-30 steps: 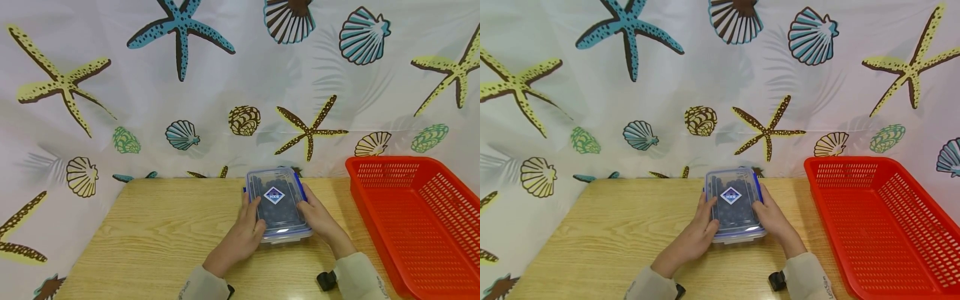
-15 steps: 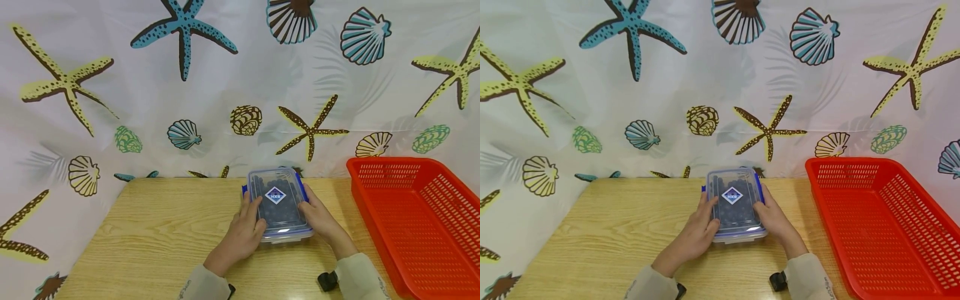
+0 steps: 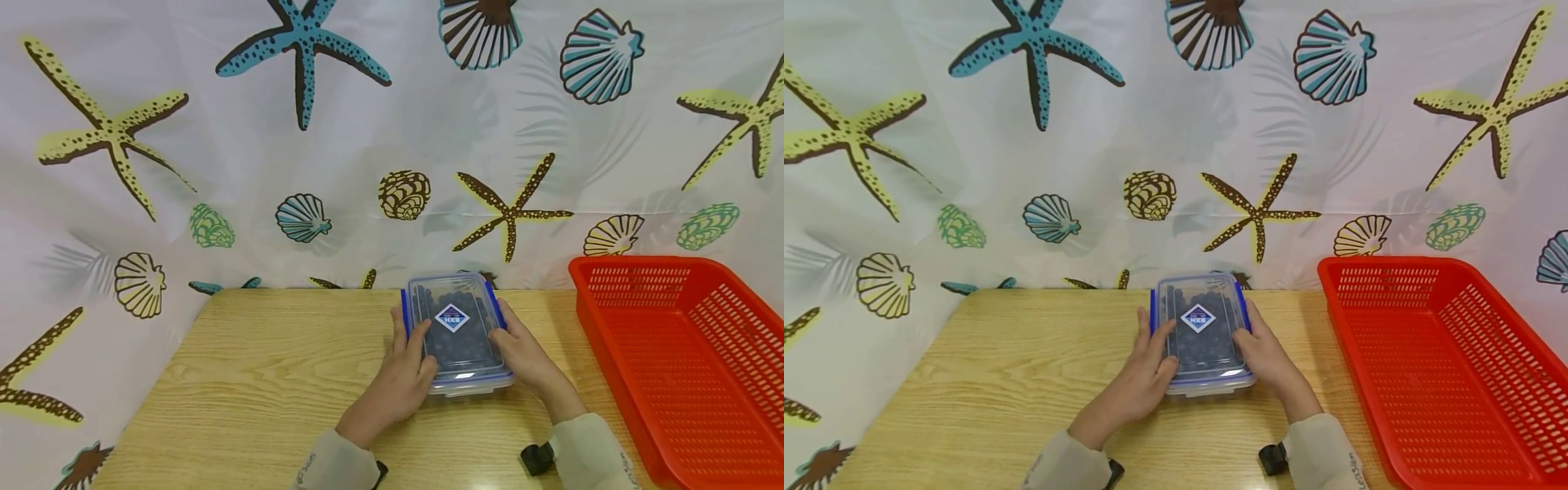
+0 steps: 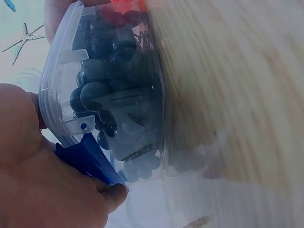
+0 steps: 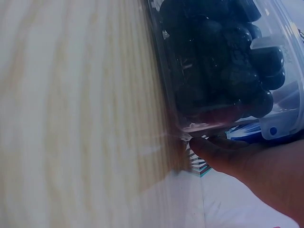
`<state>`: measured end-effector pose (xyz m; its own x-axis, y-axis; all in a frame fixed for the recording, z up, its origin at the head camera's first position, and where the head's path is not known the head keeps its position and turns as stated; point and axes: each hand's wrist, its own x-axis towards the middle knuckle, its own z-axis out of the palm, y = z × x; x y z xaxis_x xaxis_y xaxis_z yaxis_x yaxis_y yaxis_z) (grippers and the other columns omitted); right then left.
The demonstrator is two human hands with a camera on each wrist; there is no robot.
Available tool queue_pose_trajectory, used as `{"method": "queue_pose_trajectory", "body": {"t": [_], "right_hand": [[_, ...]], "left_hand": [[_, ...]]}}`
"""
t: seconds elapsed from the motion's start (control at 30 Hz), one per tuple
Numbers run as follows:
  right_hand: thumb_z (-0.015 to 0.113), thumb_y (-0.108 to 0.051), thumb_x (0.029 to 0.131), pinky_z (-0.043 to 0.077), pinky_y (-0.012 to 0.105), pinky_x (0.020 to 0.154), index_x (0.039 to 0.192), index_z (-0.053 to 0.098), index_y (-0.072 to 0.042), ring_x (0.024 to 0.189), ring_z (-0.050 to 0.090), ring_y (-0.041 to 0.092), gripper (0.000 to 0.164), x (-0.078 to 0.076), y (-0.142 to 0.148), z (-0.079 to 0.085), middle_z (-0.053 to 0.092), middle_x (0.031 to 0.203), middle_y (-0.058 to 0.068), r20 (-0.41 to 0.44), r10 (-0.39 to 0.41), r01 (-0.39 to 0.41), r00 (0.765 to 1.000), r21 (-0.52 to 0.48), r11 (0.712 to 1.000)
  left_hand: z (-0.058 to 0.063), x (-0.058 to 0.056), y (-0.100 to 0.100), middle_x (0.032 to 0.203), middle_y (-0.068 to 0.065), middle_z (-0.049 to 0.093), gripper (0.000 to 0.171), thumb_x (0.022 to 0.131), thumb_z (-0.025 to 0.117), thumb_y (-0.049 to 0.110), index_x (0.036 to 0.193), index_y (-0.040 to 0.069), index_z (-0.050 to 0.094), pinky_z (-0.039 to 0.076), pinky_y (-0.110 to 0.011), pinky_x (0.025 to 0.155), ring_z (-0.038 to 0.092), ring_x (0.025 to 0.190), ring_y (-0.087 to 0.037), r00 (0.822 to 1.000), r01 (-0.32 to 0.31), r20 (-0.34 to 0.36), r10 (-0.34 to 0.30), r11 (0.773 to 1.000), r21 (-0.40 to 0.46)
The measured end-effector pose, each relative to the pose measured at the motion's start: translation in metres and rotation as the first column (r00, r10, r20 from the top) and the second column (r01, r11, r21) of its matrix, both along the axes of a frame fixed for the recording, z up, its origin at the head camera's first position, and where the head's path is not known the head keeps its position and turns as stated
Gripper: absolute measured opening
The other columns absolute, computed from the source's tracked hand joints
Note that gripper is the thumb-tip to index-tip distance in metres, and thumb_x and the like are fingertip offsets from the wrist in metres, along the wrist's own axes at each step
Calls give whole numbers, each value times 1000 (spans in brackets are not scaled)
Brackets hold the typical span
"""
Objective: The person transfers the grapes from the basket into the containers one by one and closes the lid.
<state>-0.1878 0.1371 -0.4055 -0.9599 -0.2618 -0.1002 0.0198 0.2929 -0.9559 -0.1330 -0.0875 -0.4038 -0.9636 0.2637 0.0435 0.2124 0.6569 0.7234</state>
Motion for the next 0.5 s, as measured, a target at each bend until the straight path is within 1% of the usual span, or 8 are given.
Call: {"method": "queue_pose_trajectory", "body": {"t": [0.1, 0.33, 0.5], "right_hand": [[35, -10, 102, 3, 54, 118, 162, -4, -7, 153, 0, 36, 72, 0, 1, 0, -2, 168, 17, 4, -1, 1, 1000, 5, 1000], [36, -7, 100, 3, 53, 119, 162, -3, -4, 152, 2, 36, 74, 0, 1, 1, 0, 167, 20, -24, 6, -6, 1000, -23, 1000], [36, -8, 100, 2, 53, 119, 162, -5, -4, 152, -1, 35, 74, 1, 0, 2, -2, 167, 20, -22, 12, -13, 1000, -22, 1000]], "left_hand": [[0, -1, 0, 160, -15, -32, 61, 104, 35, 23, 162, 10, 19, 24, -66, 111, 13, 145, -54, 1000, 14, 22, -15, 999, 37], [1, -3, 0, 160, -11, -33, 65, 101, 35, 20, 162, 10, 16, 24, -62, 112, 5, 149, -43, 998, 29, 59, -36, 991, 127], [0, -4, 0, 160, -9, -35, 65, 101, 35, 18, 162, 11, 15, 26, -58, 112, 2, 150, -37, 996, 25, 81, -39, 986, 165]]}}
